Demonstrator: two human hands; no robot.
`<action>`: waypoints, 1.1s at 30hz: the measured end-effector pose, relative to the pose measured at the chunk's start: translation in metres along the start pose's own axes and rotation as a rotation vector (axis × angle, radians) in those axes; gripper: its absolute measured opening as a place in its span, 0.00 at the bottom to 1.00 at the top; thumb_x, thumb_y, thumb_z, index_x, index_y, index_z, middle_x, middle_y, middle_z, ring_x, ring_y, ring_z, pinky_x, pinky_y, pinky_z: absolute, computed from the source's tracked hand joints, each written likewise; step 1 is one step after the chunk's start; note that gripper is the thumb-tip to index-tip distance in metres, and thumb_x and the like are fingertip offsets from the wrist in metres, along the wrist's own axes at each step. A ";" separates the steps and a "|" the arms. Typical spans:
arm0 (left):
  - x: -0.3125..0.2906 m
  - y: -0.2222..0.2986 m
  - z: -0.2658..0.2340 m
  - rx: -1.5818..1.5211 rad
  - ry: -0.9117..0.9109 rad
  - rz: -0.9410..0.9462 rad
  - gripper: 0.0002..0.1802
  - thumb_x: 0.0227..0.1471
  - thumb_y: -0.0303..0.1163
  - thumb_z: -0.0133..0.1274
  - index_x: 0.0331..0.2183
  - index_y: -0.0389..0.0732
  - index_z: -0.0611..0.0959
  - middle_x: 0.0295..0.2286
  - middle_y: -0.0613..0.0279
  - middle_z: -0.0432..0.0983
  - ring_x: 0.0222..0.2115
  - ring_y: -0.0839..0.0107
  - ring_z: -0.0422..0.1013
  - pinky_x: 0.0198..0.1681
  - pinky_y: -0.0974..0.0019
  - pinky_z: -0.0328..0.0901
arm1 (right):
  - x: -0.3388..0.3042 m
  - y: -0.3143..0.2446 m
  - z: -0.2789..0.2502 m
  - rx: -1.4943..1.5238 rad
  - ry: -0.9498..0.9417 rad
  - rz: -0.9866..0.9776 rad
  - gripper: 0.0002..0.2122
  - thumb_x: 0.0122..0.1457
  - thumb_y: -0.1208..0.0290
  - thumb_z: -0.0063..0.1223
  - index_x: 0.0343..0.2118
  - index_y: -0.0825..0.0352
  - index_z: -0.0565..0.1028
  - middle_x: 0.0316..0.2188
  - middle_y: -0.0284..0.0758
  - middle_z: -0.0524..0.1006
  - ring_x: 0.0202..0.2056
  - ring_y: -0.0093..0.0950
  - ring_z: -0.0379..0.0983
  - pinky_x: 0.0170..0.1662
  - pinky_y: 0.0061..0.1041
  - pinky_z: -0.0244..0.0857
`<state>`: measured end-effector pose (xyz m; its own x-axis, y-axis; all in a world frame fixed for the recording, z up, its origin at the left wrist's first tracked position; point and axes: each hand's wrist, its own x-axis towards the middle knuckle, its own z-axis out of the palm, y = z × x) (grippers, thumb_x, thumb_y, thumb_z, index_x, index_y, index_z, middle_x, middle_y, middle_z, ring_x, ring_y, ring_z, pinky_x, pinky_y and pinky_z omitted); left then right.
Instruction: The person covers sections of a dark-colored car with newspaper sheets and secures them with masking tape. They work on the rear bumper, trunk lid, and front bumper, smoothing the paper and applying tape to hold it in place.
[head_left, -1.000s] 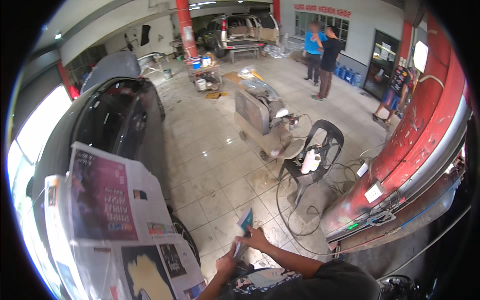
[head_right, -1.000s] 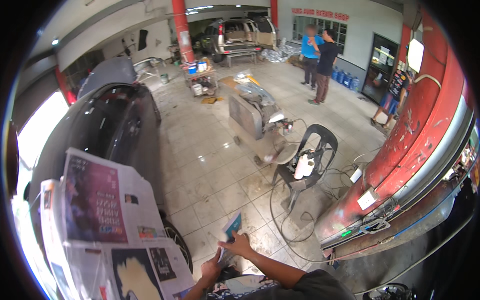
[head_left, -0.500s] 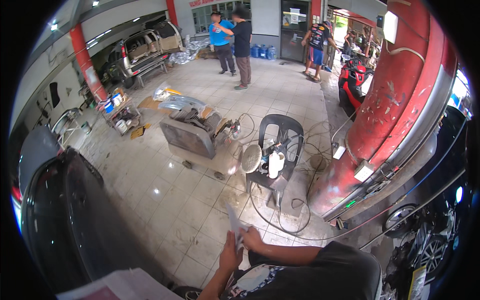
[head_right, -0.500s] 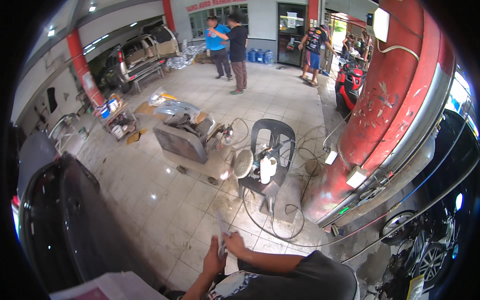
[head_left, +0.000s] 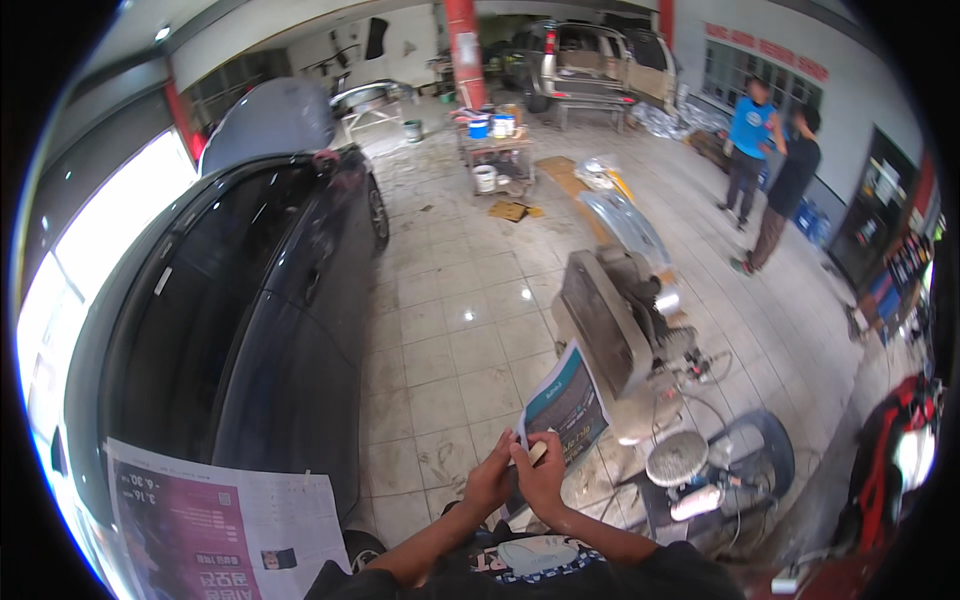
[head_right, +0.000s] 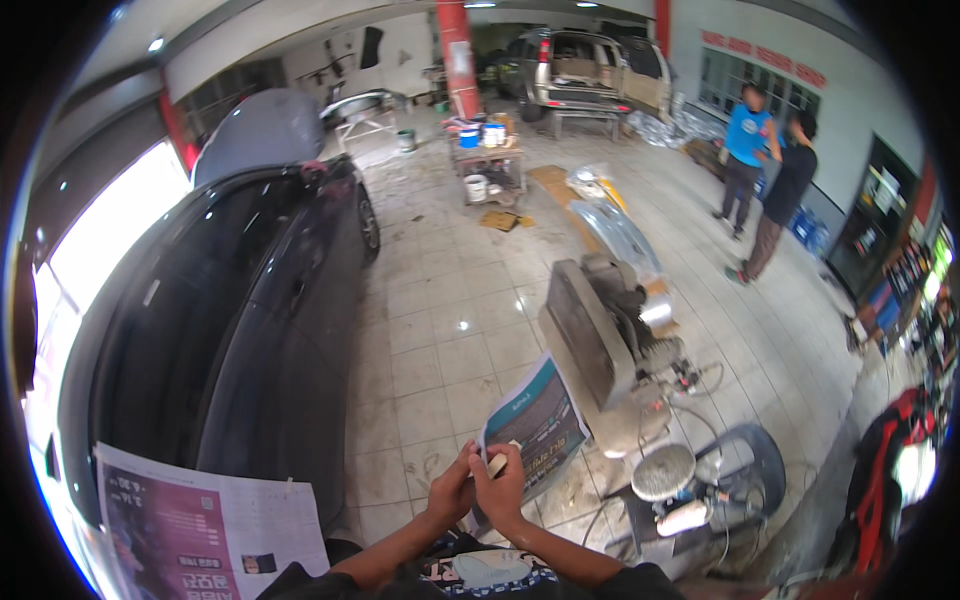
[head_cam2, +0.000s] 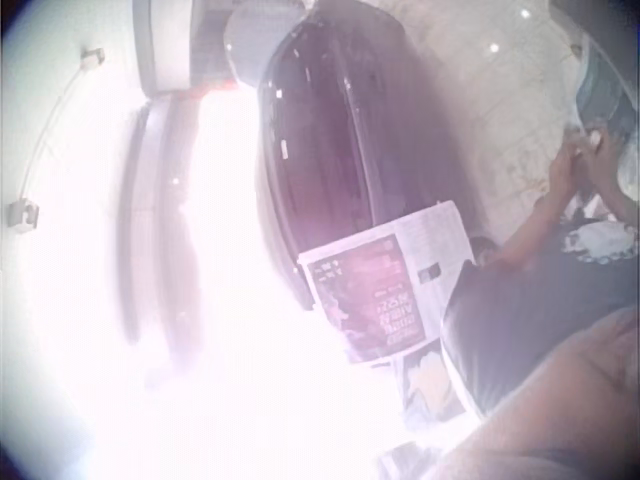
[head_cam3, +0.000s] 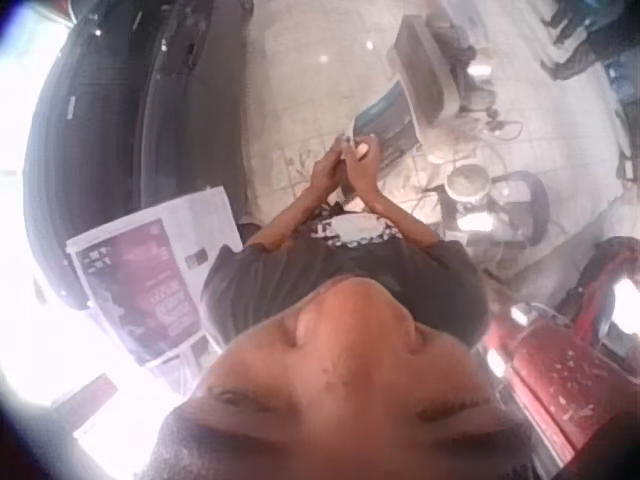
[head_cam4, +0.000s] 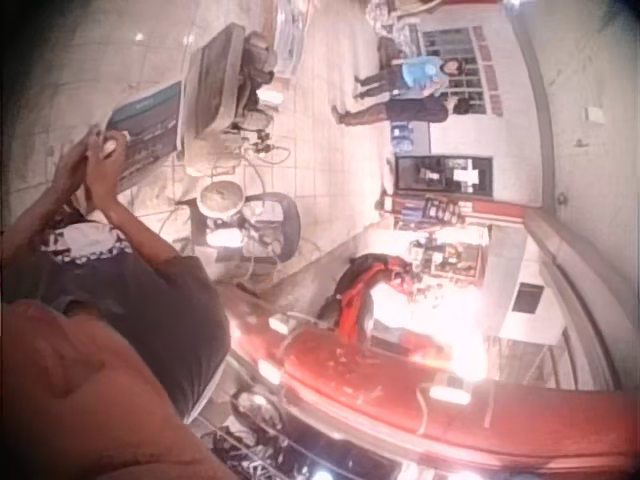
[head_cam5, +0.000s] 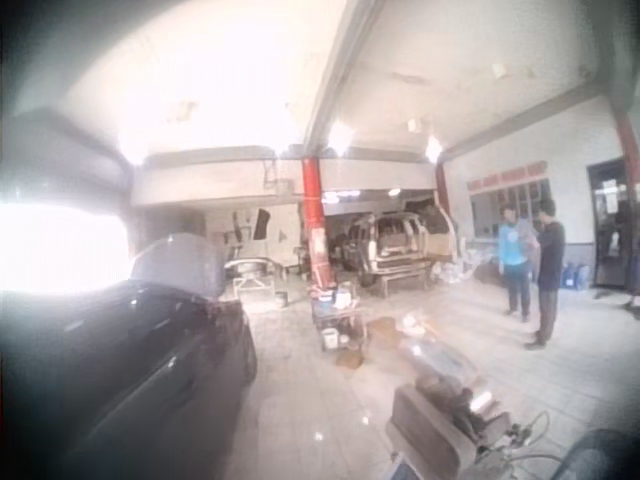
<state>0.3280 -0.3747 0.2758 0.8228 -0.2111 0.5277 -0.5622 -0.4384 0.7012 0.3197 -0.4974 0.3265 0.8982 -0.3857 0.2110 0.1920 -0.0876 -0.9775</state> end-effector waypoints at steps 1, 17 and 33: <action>0.020 -0.010 -0.001 0.006 0.048 -0.001 0.35 0.50 0.12 0.50 0.61 0.39 0.73 0.59 0.42 0.70 0.55 0.49 0.73 0.51 0.57 0.74 | 0.016 0.003 0.010 0.005 0.020 -0.009 0.11 0.58 0.67 0.66 0.31 0.68 0.75 0.28 0.36 0.77 0.31 0.26 0.72 0.37 0.28 0.68; 0.376 -0.234 -0.055 -0.558 -0.305 -0.086 0.29 0.61 0.18 0.48 0.63 0.39 0.71 0.54 0.48 0.77 0.53 0.60 0.76 0.54 0.67 0.68 | 0.349 0.071 0.207 0.179 -0.126 0.075 0.06 0.65 0.73 0.58 0.33 0.66 0.72 0.30 0.26 0.72 0.31 0.14 0.64 0.33 0.16 0.59; 0.702 -0.399 0.027 -0.710 -0.155 -0.314 0.20 0.67 0.27 0.47 0.57 0.32 0.77 0.51 0.52 0.80 0.51 0.73 0.74 0.56 0.69 0.66 | 0.735 0.144 0.286 0.215 -0.323 -0.090 0.06 0.64 0.74 0.60 0.36 0.68 0.74 0.33 0.31 0.75 0.35 0.20 0.70 0.41 0.21 0.65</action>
<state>1.1321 -0.3710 0.3532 0.9246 -0.3117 0.2187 -0.1781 0.1538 0.9719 1.1205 -0.5306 0.3398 0.9454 -0.0737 0.3175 0.3237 0.0998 -0.9409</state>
